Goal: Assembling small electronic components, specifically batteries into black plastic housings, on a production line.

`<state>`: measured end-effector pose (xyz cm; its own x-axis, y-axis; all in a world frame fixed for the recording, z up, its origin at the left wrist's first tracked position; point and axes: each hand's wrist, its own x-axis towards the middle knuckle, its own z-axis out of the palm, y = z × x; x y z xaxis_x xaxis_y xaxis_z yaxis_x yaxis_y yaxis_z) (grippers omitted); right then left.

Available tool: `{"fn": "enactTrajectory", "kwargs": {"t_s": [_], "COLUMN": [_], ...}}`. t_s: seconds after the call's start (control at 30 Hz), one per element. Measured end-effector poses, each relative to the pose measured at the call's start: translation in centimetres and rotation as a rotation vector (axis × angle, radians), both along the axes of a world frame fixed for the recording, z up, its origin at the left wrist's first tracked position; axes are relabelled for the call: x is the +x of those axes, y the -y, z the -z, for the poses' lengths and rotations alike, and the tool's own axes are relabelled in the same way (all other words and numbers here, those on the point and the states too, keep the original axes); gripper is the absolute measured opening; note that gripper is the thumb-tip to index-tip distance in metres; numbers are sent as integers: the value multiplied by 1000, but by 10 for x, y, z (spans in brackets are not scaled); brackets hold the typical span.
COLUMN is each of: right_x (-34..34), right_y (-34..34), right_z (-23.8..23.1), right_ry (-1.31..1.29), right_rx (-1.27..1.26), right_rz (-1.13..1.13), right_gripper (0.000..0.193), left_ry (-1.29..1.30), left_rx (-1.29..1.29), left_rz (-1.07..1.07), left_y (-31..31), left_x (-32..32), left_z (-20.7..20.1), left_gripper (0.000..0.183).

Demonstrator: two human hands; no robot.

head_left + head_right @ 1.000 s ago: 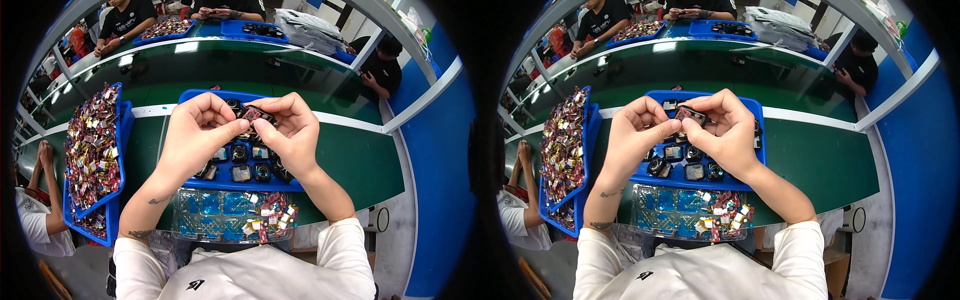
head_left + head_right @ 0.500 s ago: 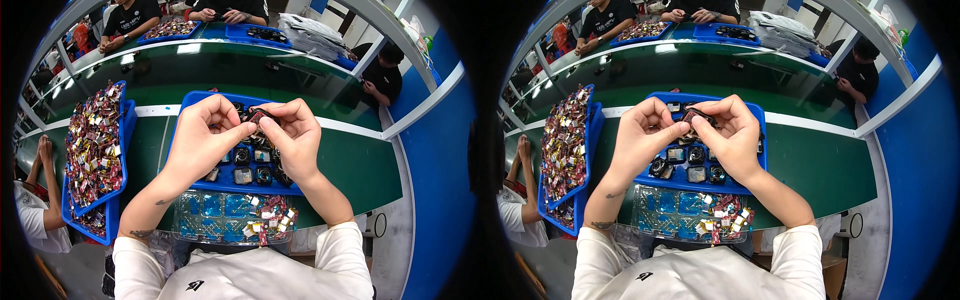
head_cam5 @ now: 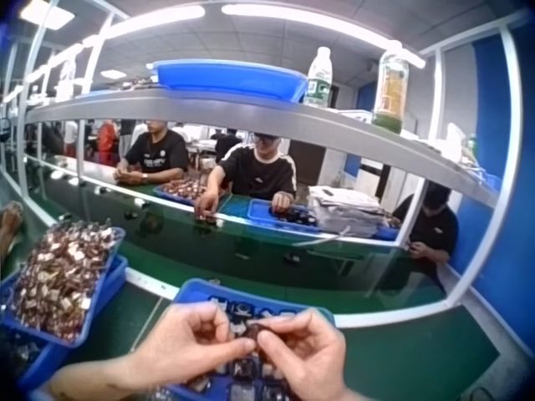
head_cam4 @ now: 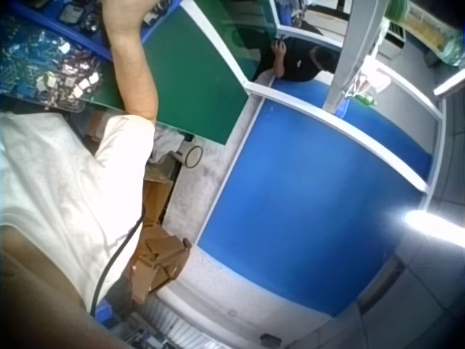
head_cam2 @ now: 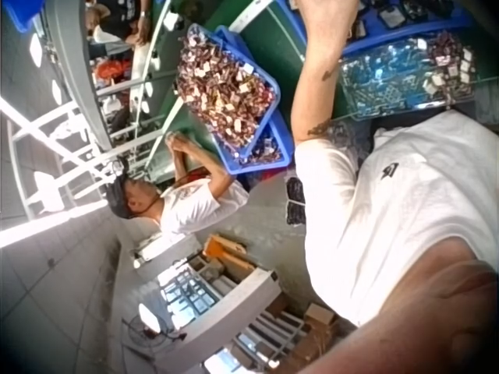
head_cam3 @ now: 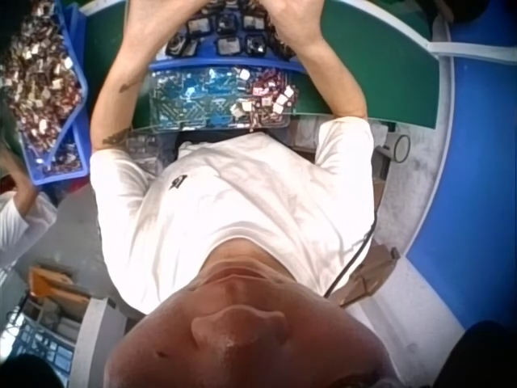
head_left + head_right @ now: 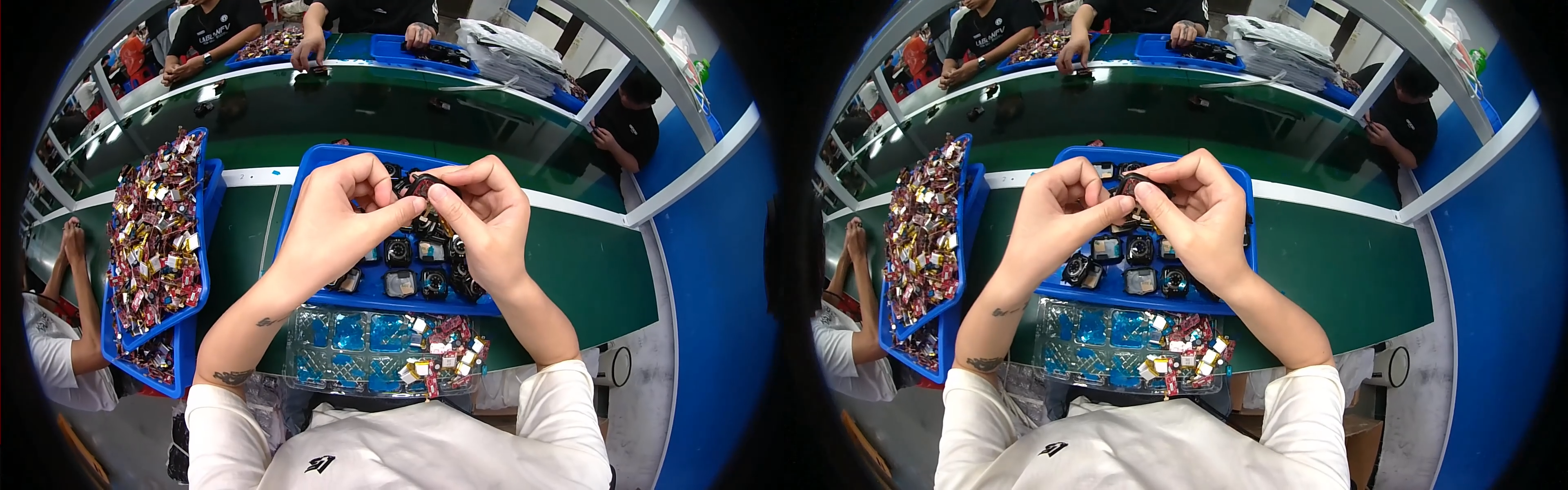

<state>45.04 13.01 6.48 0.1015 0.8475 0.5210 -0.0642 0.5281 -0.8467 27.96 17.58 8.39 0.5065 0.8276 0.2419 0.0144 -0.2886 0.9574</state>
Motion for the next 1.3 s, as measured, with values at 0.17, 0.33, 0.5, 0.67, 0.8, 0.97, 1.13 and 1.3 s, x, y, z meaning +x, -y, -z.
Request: {"fn": "enactTrajectory", "kwargs": {"t_s": [0.17,0.33,0.5,0.67,0.8,0.97,1.13,1.3], "right_x": [29,147,218,219,144,57,38,42], "right_y": [-34,-94,-106,-100,-50,46,75,71], "right_z": [-5,42,100,97,43,6,26,16], "right_ry": [171,403,582,1068,804,1150,1409,981], "right_rx": [-90,-402,-666,-447,-272,-63,32,-53], "right_rz": [211,613,964,1081,517,-307,-209,-246], "right_gripper": [21,18,15,26,21,19,25,16], "left_ry": [-11,28,-7,-117,-120,-99,-80,-47], "left_rx": [16,112,196,253,268,288,277,199], "left_rz": [-30,-25,-4,-12,-4,45,82,175], "left_y": [-9,-6,-14,-21,-22,-20,-12,-9], "left_x": [-14,-23,-32,-32,-31,-27,-25,-18], "left_z": [-6,-24,-24,-21,-19,-12,-14,-9], "left_gripper": [25,19,27,37,33,29,26,21]}}
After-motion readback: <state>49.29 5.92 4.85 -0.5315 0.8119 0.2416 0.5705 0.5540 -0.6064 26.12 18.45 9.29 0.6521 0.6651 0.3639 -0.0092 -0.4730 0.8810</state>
